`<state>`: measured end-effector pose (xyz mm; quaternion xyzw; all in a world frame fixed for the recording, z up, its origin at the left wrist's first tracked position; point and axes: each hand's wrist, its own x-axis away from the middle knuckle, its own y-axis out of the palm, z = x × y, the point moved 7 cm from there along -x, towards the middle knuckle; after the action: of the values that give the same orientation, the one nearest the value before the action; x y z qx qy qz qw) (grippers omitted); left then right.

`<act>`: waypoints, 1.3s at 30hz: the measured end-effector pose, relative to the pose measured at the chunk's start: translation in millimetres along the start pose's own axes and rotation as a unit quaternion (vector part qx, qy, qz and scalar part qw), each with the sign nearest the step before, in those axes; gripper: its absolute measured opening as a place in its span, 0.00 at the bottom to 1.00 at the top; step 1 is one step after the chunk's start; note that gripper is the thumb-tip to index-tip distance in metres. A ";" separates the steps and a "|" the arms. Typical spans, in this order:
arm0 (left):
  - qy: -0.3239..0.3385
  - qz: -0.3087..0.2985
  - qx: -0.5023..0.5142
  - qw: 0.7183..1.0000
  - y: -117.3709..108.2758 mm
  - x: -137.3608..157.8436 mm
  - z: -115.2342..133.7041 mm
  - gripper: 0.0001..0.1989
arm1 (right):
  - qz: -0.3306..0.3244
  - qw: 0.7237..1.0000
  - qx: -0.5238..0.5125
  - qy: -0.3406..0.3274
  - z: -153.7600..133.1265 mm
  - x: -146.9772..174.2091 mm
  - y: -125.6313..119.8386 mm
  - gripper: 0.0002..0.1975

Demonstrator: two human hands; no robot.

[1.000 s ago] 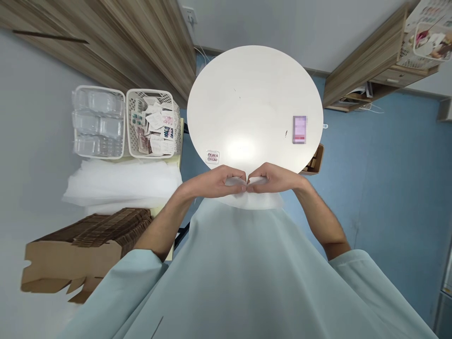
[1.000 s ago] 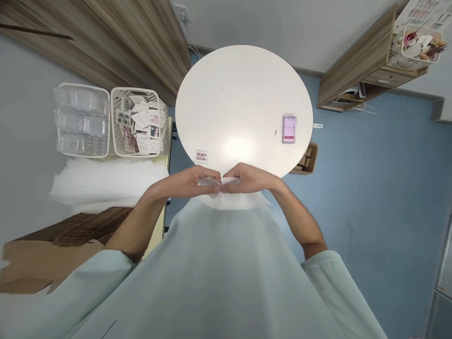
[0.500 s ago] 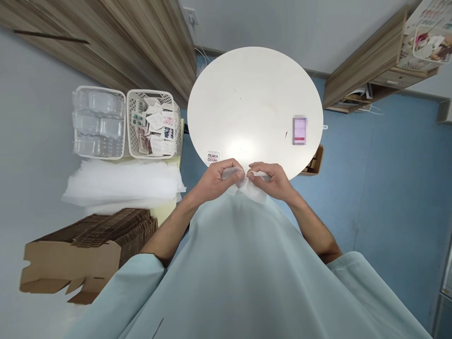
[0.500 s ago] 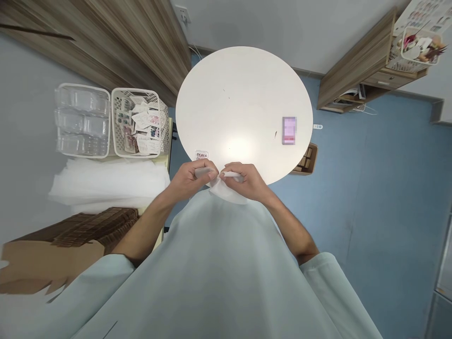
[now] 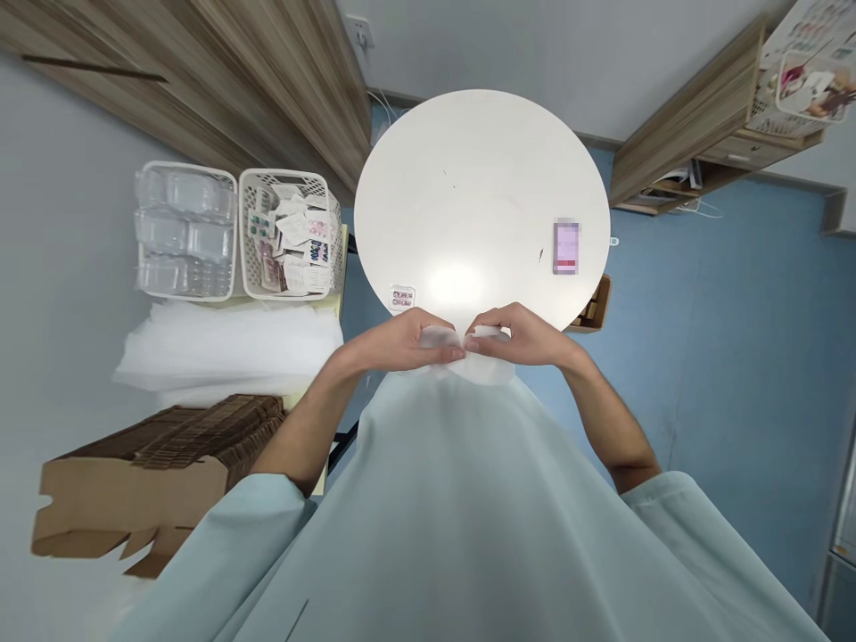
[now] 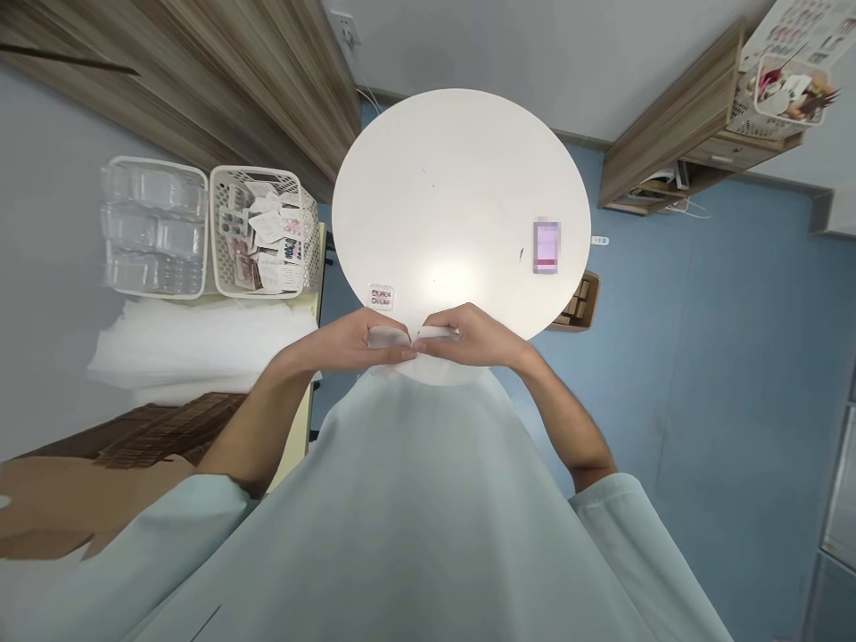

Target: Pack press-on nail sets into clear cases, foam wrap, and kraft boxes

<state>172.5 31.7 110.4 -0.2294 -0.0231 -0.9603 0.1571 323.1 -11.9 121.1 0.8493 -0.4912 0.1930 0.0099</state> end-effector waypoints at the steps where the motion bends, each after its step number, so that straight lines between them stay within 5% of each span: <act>1: 0.004 -0.004 0.001 1.000 0.6 0.4 0.3 0.22 | -0.013 1.000 0.000 0.007 0.8 -0.1 0.3 0.21; 11: 0.019 -0.042 0.022 0.999 8.9 -3.5 -2.7 0.17 | -0.141 0.989 -0.050 0.014 12.7 -5.9 19.3 0.24; 20: 0.112 0.161 0.100 0.975 -6.0 -6.4 -8.7 0.21 | 0.154 0.984 -0.095 -0.007 19.7 -4.9 3.9 0.23; 24: 0.118 0.214 0.075 0.967 -10.7 -5.8 -7.9 0.21 | 0.211 0.972 -0.100 -0.001 21.8 -2.8 3.3 0.25; 27: 0.102 0.191 0.055 0.975 -11.2 -7.2 -6.5 0.22 | 0.170 0.977 -0.122 0.034 26.4 -5.3 3.0 0.26; 34: 0.063 0.062 0.005 0.996 -13.1 -8.6 2.6 0.21 | -0.044 0.990 -0.118 0.063 26.3 -11.3 5.2 0.23; 39: 0.042 -0.024 -0.006 0.999 -7.6 -13.0 4.1 0.23 | -0.111 0.989 -0.085 0.057 21.2 -15.3 4.0 0.18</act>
<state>182.9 43.2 108.5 -0.1892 -0.0158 -0.9728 0.1330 319.8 -5.7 95.7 0.8824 -0.4070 0.1964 0.1311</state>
